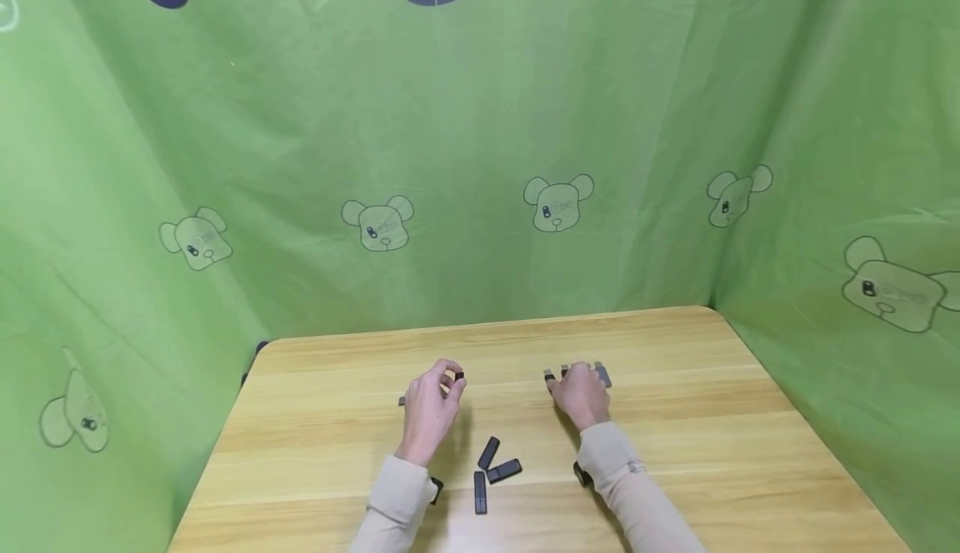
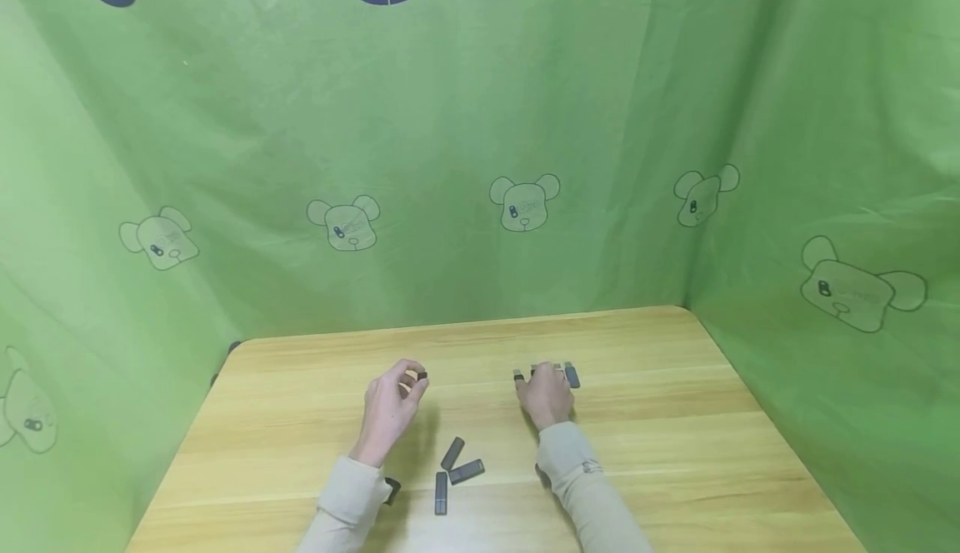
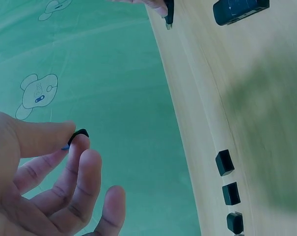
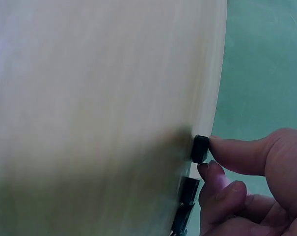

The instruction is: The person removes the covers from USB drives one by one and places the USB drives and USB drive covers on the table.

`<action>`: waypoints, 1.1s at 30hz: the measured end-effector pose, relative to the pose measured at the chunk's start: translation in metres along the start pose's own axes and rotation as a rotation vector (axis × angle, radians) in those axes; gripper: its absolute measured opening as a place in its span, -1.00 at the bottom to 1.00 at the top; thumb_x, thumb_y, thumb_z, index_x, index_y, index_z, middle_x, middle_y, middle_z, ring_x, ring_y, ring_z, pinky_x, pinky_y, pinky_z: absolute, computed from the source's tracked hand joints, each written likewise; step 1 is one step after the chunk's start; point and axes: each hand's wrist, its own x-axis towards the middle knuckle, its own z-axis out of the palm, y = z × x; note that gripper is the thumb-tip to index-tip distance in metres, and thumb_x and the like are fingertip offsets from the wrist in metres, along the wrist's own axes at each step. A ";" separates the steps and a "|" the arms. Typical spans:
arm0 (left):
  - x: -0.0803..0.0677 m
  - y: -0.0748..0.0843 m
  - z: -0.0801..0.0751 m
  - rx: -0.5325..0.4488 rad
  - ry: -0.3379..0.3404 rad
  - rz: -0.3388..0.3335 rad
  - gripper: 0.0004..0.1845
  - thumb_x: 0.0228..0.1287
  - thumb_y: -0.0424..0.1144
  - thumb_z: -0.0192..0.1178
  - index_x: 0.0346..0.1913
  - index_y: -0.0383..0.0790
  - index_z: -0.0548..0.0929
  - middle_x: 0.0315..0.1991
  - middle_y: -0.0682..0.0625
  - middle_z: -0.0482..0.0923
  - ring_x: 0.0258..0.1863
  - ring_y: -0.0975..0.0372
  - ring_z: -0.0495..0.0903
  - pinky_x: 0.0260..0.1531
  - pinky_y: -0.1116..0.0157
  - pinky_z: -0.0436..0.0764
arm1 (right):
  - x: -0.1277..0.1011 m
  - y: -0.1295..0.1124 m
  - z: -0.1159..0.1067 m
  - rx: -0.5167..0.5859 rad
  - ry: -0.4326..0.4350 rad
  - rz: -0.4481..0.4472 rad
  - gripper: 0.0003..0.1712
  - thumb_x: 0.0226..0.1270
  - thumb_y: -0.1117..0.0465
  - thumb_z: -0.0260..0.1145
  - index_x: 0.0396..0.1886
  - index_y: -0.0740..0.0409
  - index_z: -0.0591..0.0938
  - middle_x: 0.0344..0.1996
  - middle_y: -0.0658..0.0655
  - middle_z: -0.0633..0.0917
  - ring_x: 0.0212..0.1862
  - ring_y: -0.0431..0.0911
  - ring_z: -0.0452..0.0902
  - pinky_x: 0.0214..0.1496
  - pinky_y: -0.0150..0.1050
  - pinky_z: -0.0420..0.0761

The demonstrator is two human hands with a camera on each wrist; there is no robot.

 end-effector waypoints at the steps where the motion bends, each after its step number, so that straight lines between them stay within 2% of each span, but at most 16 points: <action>1: 0.000 0.000 0.000 -0.003 -0.004 0.003 -0.87 0.26 -0.35 0.37 -0.14 -0.20 0.73 -0.45 -0.05 0.75 -0.62 0.37 0.53 -0.55 0.42 0.47 | 0.000 0.000 0.000 0.000 0.004 0.001 -0.49 0.28 -0.01 0.43 -0.76 0.05 0.45 -0.75 0.03 0.50 -0.58 -0.05 0.45 -0.58 -0.20 0.38; 11: 0.001 -0.001 0.000 0.014 -0.010 0.035 -0.84 0.22 -0.40 0.39 -0.15 -0.23 0.71 -0.45 -0.09 0.76 -0.61 0.30 0.62 -0.53 0.41 0.52 | 0.002 0.000 -0.005 0.005 0.018 -0.004 -0.41 0.35 -0.06 0.38 -0.82 0.02 0.40 -0.80 -0.02 0.41 -0.60 -0.07 0.39 -0.60 -0.21 0.33; 18: 0.005 -0.004 0.001 0.046 -0.037 0.003 -0.88 0.29 -0.36 0.35 -0.15 -0.26 0.68 -0.41 -0.15 0.78 -0.59 0.27 0.59 -0.56 0.40 0.45 | -0.006 -0.006 -0.024 0.075 0.068 -0.056 -0.35 0.44 -0.10 0.25 -0.85 -0.02 0.34 -0.84 -0.07 0.34 -0.64 -0.10 0.30 -0.58 -0.22 0.30; 22: 0.007 -0.006 0.004 0.095 -0.026 0.017 -0.87 0.29 -0.31 0.35 -0.14 -0.21 0.69 -0.35 -0.09 0.72 -0.44 0.21 0.56 -0.42 0.34 0.46 | -0.012 -0.008 -0.029 0.103 0.072 -0.071 -0.36 0.44 -0.12 0.24 -0.85 -0.04 0.36 -0.86 -0.10 0.32 -0.69 -0.15 0.25 -0.60 -0.25 0.29; 27: 0.011 -0.010 0.010 0.144 0.009 0.038 -0.86 0.26 -0.26 0.38 -0.15 -0.19 0.71 -0.14 -0.17 0.63 -0.15 0.06 0.47 -0.18 0.17 0.43 | -0.024 -0.012 -0.034 0.163 0.087 -0.113 -0.36 0.43 -0.10 0.27 -0.85 -0.04 0.31 -0.87 -0.11 0.28 -0.72 -0.20 0.16 -0.65 -0.32 0.22; 33: 0.016 -0.020 0.022 0.213 -0.026 0.058 -0.84 0.18 -0.19 0.44 -0.22 -0.16 0.74 0.03 -0.17 0.61 0.06 -0.02 0.41 -0.04 0.02 0.37 | -0.044 -0.021 -0.046 0.227 0.107 -0.188 -0.36 0.44 -0.02 0.29 -0.84 -0.03 0.30 -0.88 -0.11 0.26 -0.74 -0.23 0.10 -0.68 -0.40 0.13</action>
